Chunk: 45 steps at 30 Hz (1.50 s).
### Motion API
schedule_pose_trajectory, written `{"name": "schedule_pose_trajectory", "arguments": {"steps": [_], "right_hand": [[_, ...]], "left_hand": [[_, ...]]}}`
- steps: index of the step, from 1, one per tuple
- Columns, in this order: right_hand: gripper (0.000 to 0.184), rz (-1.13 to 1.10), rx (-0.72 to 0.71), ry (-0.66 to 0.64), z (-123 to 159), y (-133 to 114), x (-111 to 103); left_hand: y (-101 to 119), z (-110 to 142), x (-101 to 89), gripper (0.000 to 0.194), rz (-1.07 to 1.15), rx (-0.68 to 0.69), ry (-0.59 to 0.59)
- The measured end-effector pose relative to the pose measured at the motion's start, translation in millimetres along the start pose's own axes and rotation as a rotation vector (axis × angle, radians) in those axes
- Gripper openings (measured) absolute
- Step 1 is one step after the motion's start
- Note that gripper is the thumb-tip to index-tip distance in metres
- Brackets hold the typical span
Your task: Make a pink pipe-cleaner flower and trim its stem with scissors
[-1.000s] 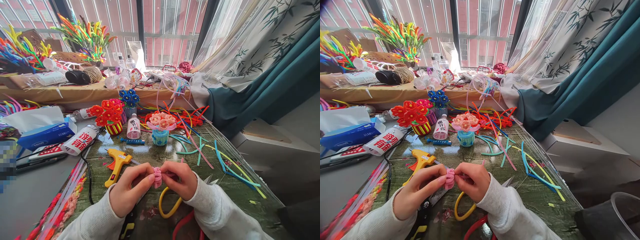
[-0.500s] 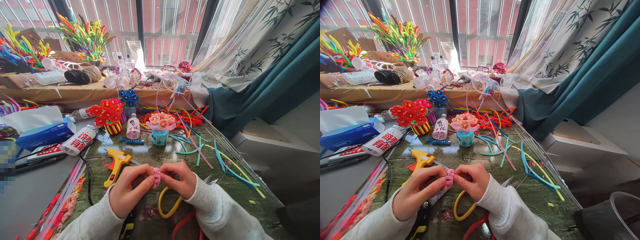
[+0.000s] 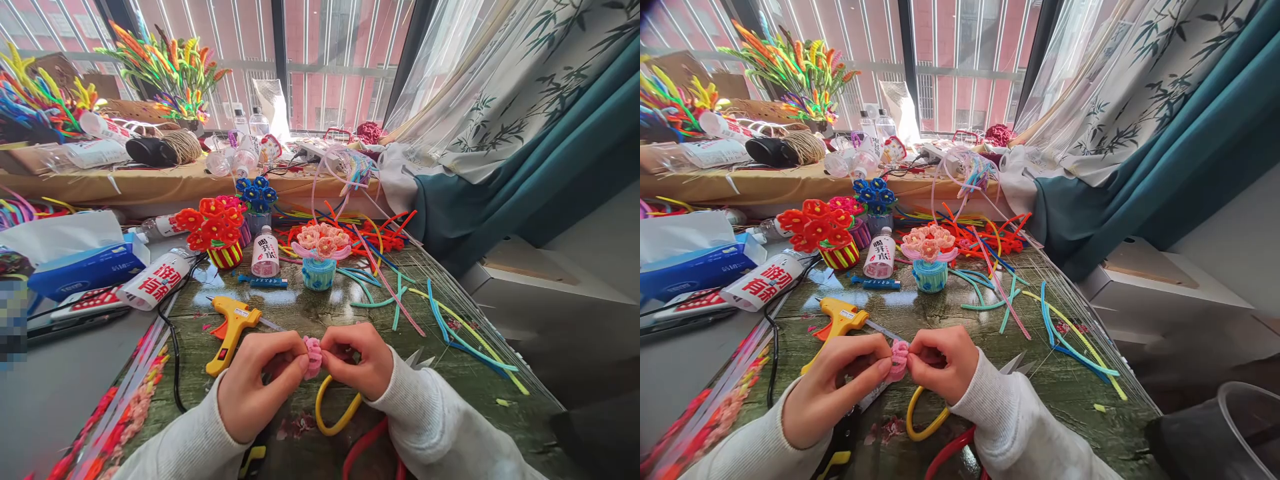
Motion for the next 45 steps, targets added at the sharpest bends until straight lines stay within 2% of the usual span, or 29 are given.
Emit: {"name": "schedule_pose_trajectory", "arguments": {"steps": [14, 20, 33, 42, 45], "right_hand": [[0.017, 0.084, -0.047, 0.056, 0, -2, 0], [0.018, 0.129, -0.064, 0.075, 0, -3, 0], [0.02, 0.239, -0.119, 0.144, 0, -7, -2], [0.02, 0.29, -0.137, 0.164, 0, -6, -1], [0.019, 0.307, -0.134, 0.183, 0, -5, -1]], "left_hand": [[8, -1, -1.0, 0.025, -0.162, 0.076, 0.057], [6, 0, 0.1, 0.026, -0.295, 0.11, 0.037], [7, 2, 4.8, 0.026, -0.555, 0.243, 0.083], [2, 2, 10.4, 0.024, -0.66, 0.401, 0.138], [-1, 3, 12.3, 0.024, -0.688, 0.41, 0.149]]}}
Point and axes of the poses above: each hand's wrist, its own z-axis away from the middle knuckle, its own x-axis out of the palm, y = z × x, the point moved 4 cm from there along -z, towards the middle knuckle, and after that the axes turned 10 degrees about x, right-handed, at the moved point
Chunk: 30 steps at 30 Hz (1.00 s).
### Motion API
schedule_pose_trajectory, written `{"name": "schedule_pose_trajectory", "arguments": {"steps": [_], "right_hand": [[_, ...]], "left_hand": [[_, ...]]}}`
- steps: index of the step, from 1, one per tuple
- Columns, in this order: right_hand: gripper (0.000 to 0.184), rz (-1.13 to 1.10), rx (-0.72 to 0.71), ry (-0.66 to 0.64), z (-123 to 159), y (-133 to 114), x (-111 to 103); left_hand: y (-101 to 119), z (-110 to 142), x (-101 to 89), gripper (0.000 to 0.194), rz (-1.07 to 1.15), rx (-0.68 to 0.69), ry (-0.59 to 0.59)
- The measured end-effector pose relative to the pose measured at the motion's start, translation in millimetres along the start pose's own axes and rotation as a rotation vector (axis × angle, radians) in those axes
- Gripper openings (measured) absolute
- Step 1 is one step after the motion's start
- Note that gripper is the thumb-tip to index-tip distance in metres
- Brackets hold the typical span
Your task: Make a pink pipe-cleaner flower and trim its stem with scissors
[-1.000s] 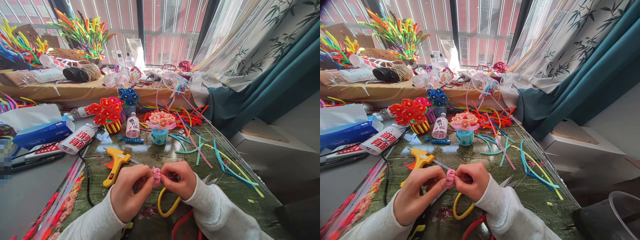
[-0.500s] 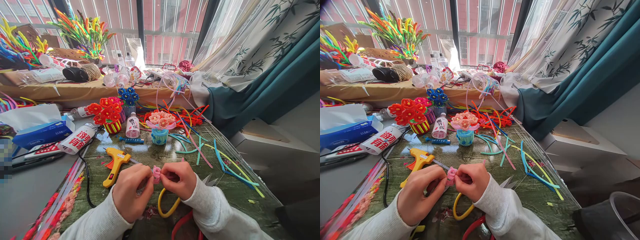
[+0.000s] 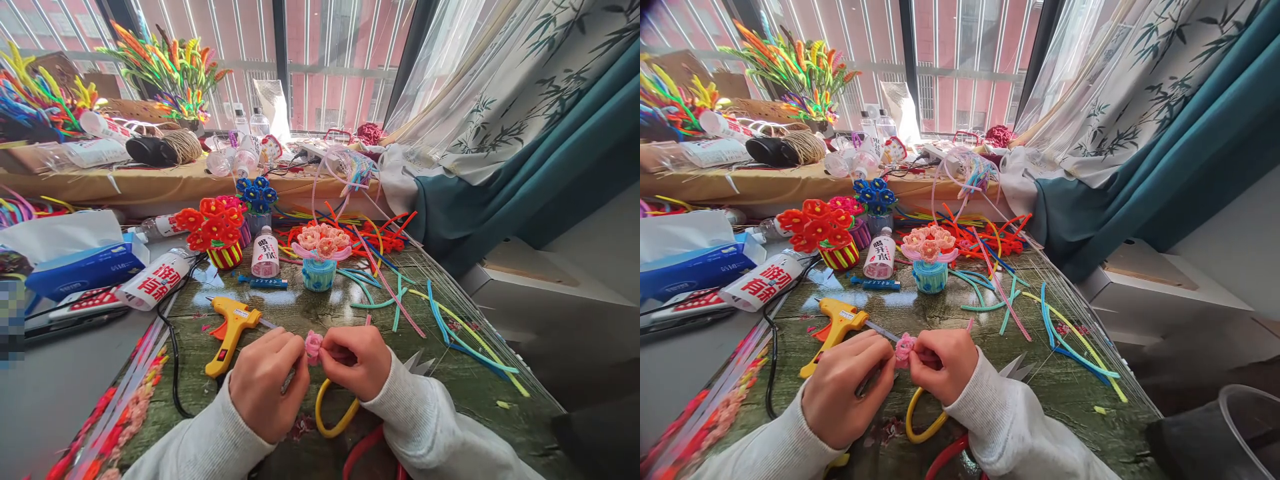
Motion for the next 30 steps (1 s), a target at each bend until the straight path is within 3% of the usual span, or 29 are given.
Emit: {"name": "schedule_pose_trajectory", "arguments": {"steps": [10, 18, 30], "right_hand": [[0.021, 0.045, -0.003, 0.054, 2, -1, 2], [0.023, 0.098, -0.077, 0.145, 4, -4, 0], [0.021, 0.113, -0.176, 0.133, 4, -8, 0]], "left_hand": [[9, -8, -3.4, 0.029, -0.16, 0.09, -0.013], [11, -3, -1.7, 0.03, -0.229, 0.147, 0.066], [15, -6, -5.5, 0.034, -0.325, 0.19, 0.138]]}}
Point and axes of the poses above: each hand's wrist, its own z-axis away from the middle knuckle, its own x-axis out of the palm, y = z × x, the point moved 4 cm from there along -z, towards the middle knuckle, and after that the axes turned 10 degrees about x, right-handed, at the moved point
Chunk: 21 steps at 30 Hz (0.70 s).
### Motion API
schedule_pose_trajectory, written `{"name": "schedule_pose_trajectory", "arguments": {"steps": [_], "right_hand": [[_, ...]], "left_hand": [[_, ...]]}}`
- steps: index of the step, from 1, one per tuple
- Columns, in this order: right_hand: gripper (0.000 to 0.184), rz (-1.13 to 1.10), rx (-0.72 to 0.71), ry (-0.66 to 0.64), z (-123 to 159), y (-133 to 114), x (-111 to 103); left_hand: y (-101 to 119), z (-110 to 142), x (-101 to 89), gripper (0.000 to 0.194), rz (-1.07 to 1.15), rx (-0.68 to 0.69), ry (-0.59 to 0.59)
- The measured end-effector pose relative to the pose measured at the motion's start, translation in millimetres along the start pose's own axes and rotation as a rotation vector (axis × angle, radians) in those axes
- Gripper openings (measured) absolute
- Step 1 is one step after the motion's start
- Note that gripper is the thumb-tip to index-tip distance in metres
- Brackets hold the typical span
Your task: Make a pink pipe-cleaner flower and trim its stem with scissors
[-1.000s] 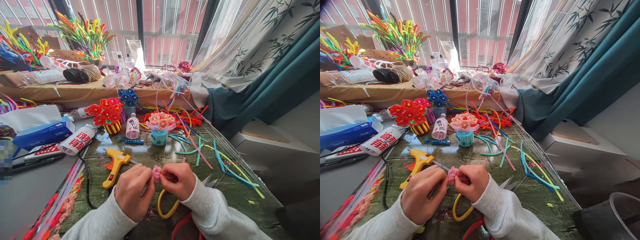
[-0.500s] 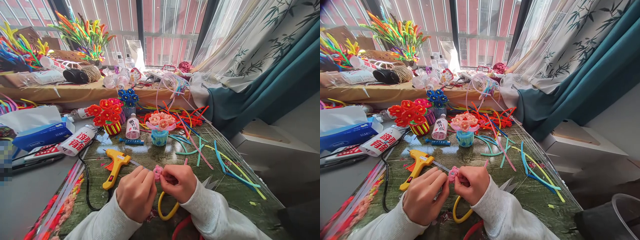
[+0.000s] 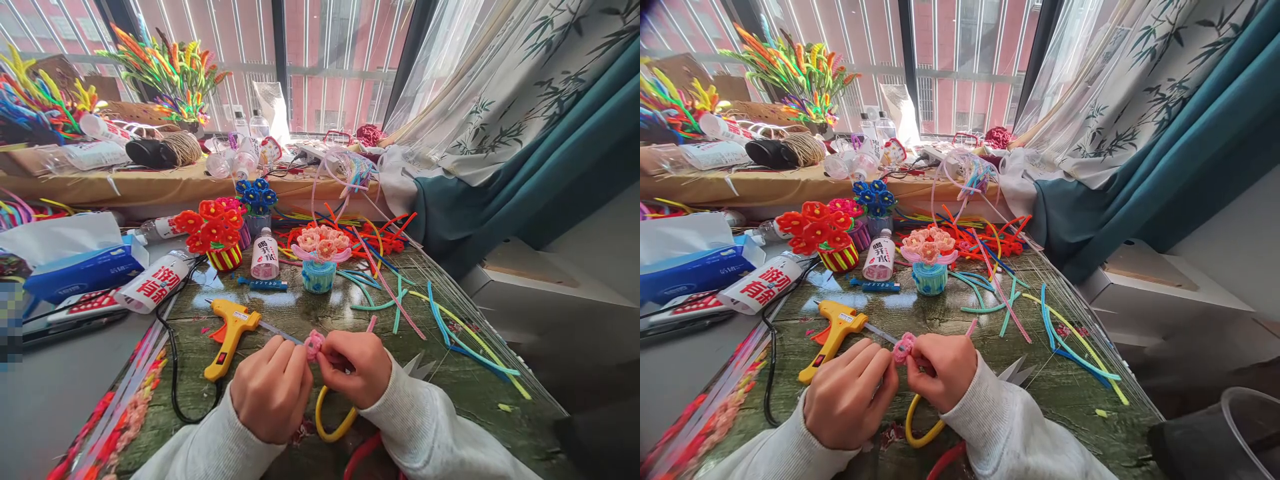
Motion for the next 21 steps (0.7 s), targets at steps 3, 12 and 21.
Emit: {"name": "schedule_pose_trajectory", "arguments": {"steps": [3, 12, 21], "right_hand": [[0.02, 0.009, -0.022, 0.011, -0.2, 0.1, 0.2], [0.021, 0.017, -0.067, 0.05, 0.7, -0.6, -0.1], [0.02, 0.029, -0.084, 0.057, 1.2, -0.1, 0.5]], "left_hand": [[1.1, -0.2, -0.1, 0.035, -0.013, 0.015, 0.005], [0.2, -1.6, 0.9, 0.036, -0.065, 0.029, -0.013], [0.0, -2.0, 1.7, 0.039, -0.102, 0.056, 0.021]]}}
Point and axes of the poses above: each hand's wrist, its own z-axis away from the middle knuckle, its own x-axis out of the palm, y = z × x, the point moved 4 cm from there along -z, towards the middle knuckle, and after that the axes turned 10 degrees about x, right-handed, at the moved point
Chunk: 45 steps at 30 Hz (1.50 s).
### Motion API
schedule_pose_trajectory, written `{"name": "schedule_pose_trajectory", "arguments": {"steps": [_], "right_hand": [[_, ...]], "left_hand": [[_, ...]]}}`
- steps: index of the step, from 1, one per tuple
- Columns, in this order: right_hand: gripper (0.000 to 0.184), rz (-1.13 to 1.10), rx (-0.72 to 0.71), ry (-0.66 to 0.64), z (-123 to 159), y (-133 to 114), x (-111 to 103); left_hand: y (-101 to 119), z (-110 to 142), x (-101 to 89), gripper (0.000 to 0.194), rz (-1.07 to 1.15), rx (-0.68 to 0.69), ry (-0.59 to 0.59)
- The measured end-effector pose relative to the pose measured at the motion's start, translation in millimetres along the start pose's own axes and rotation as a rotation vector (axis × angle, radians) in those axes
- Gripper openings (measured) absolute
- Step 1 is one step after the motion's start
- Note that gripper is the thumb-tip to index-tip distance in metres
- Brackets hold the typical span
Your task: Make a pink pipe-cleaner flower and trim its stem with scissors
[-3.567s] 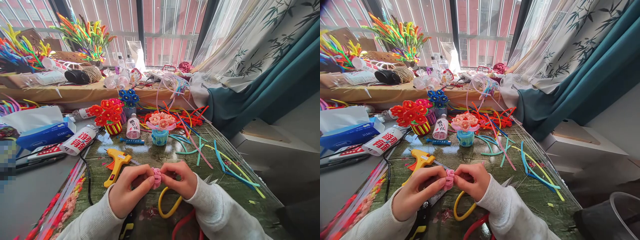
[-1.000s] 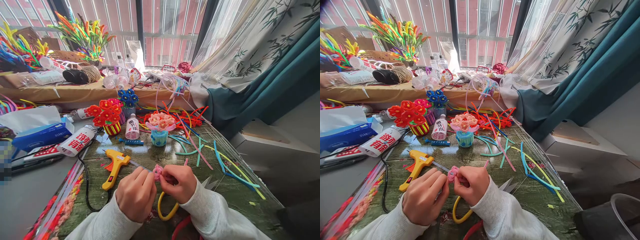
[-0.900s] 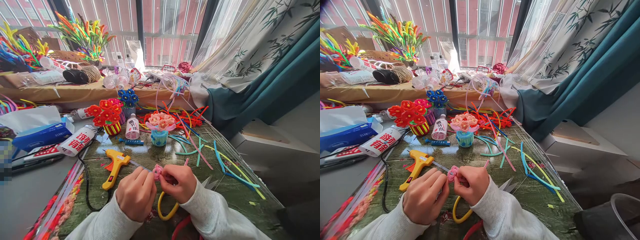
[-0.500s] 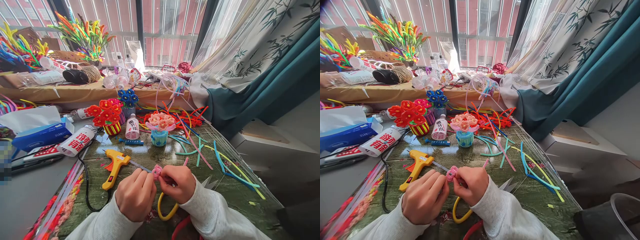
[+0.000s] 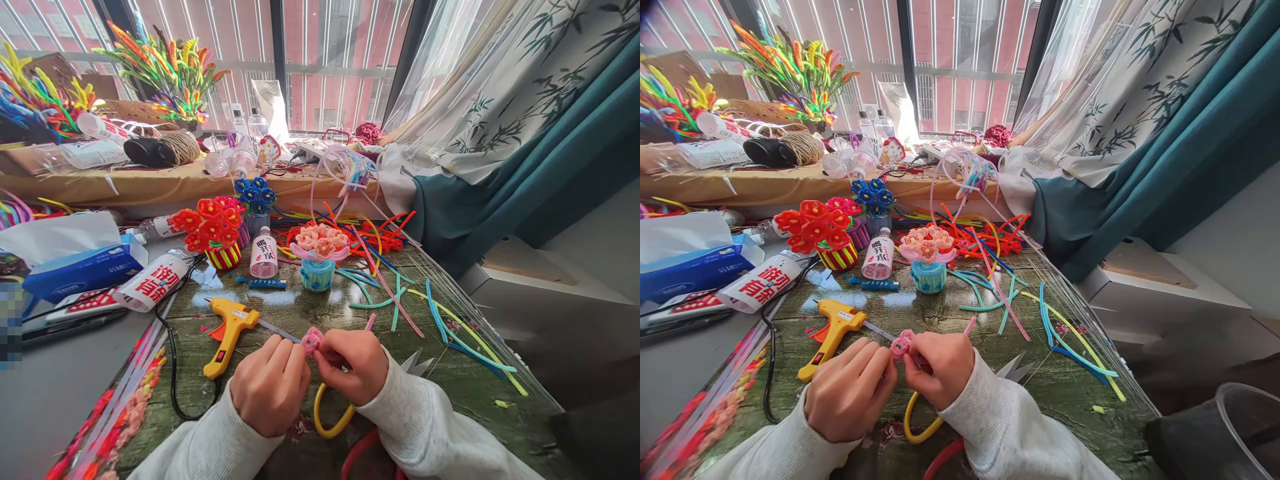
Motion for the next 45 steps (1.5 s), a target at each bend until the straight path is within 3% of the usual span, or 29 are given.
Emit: {"name": "schedule_pose_trajectory", "arguments": {"steps": [11, 16, 23, 28, 35, 40, 45], "right_hand": [[0.02, -0.025, 0.022, -0.01, 0, -1, -1], [0.02, -0.034, 0.096, -0.053, 1, 2, 1], [0.018, -0.16, 0.256, -0.067, 2, 10, 0], [0.026, -0.232, 0.292, -0.109, -2, 11, -6], [0.036, -0.354, 0.242, -0.109, -5, 11, -9], [0.029, -0.327, 0.125, -0.024, -6, 11, -13], [0.021, -0.397, 0.084, -0.012, -6, 12, -12]], "left_hand": [[0, 1, 0.6, 0.038, -0.014, -0.015, -0.023], [-1, 3, 1.8, 0.037, 0.007, -0.037, -0.042], [-6, 2, -6.8, 0.037, 0.05, -0.099, 0.022], [-9, 7, -11.3, 0.034, 0.107, -0.151, 0.062], [-10, 10, -14.3, 0.022, 0.145, -0.208, 0.143], [-11, 11, -16.4, 0.01, 0.176, -0.215, 0.176], [-11, 8, -18.1, 0.013, 0.221, -0.251, 0.216]]}}
Point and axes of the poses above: each hand's wrist, its own z-axis away from the middle knuckle, its own x-axis out of the palm, y = z × x, the point moved 4 cm from there along -z, towards the middle knuckle, and after that the axes turned 10 degrees about x, right-handed, at the moved point
